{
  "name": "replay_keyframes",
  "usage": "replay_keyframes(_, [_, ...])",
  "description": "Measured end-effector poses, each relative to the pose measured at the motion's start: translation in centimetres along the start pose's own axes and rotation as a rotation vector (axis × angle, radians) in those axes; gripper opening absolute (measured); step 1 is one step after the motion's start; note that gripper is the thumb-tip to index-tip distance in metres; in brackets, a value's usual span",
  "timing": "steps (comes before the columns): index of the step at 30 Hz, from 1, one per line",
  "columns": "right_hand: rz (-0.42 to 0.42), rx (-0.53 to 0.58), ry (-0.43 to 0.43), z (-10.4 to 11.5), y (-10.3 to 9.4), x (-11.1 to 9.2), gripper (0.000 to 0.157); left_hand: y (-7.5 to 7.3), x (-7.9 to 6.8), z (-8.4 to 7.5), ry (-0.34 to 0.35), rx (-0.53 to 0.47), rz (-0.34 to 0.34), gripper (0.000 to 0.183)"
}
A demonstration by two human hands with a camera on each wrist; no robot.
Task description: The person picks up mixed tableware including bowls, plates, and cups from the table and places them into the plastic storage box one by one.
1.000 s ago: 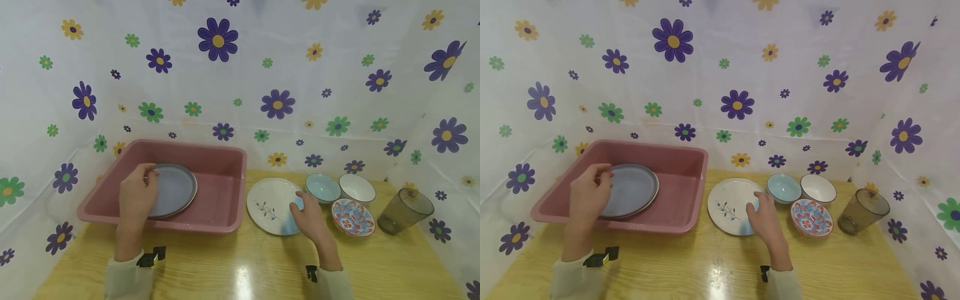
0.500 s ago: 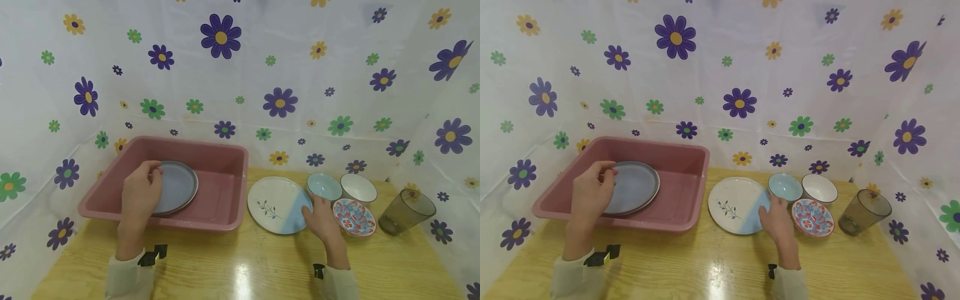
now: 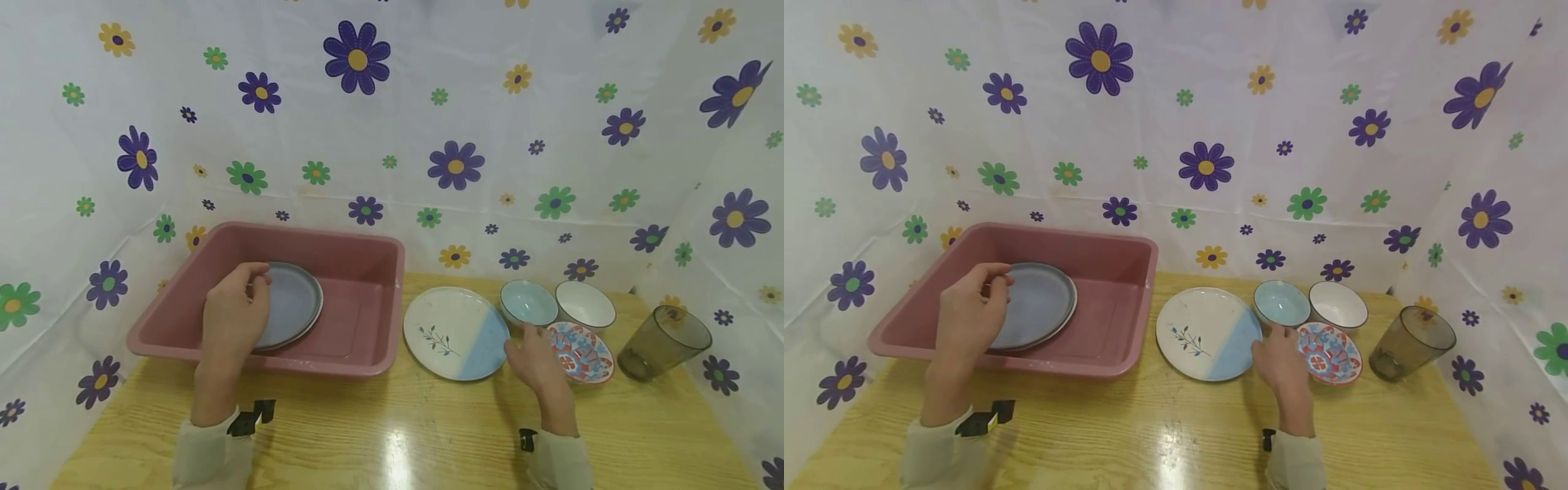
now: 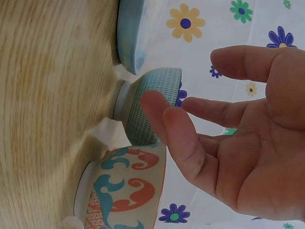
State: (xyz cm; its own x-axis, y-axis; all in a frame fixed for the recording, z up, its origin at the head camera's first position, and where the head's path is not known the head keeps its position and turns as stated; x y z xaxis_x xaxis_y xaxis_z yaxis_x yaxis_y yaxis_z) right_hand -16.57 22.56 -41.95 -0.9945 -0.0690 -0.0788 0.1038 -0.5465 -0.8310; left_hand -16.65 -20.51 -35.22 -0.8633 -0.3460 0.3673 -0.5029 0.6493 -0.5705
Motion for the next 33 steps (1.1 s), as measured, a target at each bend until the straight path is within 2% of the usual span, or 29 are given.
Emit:
replay_keyframes(3, [0.003,-0.005,0.003,-0.2,0.0,0.0,0.063,0.1,0.0,0.1,0.008,0.007,-0.005,0.027])
replay_keyframes(7, [0.006,-0.006,0.000,-0.3,0.0,0.1,0.063,0.3,0.0,0.0,0.050,0.036,-0.020,0.026])
replay_keyframes(16, [0.030,0.018,0.004,-0.3,0.1,0.2,0.065,1.1,-0.3,-1.2,0.212,0.044,-0.031,0.020])
replay_keyframes(19, [0.034,0.036,0.001,-0.3,0.2,0.3,0.064,1.4,-0.5,-1.5,0.246,0.047,-0.025,0.019])
replay_keyframes(25, [0.056,0.104,0.007,-0.5,0.4,0.5,0.064,2.0,-1.1,-2.0,0.265,0.052,0.028,0.020])
replay_keyframes(30, [0.096,0.195,0.068,-0.8,0.8,0.8,0.067,2.1,-1.4,-2.3,0.262,0.066,0.052,0.021])
replay_keyframes(33, [0.104,0.216,0.086,-1.1,1.1,1.0,0.064,2.1,-1.5,-2.5,0.263,0.066,0.059,0.020])
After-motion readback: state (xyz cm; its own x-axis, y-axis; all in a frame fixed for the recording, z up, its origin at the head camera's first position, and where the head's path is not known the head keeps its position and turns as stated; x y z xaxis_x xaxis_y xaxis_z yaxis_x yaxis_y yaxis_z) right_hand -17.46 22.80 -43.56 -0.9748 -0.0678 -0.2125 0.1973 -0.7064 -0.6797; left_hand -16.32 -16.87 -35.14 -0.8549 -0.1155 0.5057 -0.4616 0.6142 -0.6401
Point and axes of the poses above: each hand's wrist, its own x-axis towards the middle knuckle, its own y-axis out of the palm, z = x × y, the point moved 1 cm from there along x, towards the middle knuckle, and after that the axes turned 10 degrees about -y, right-handed, at the moved point
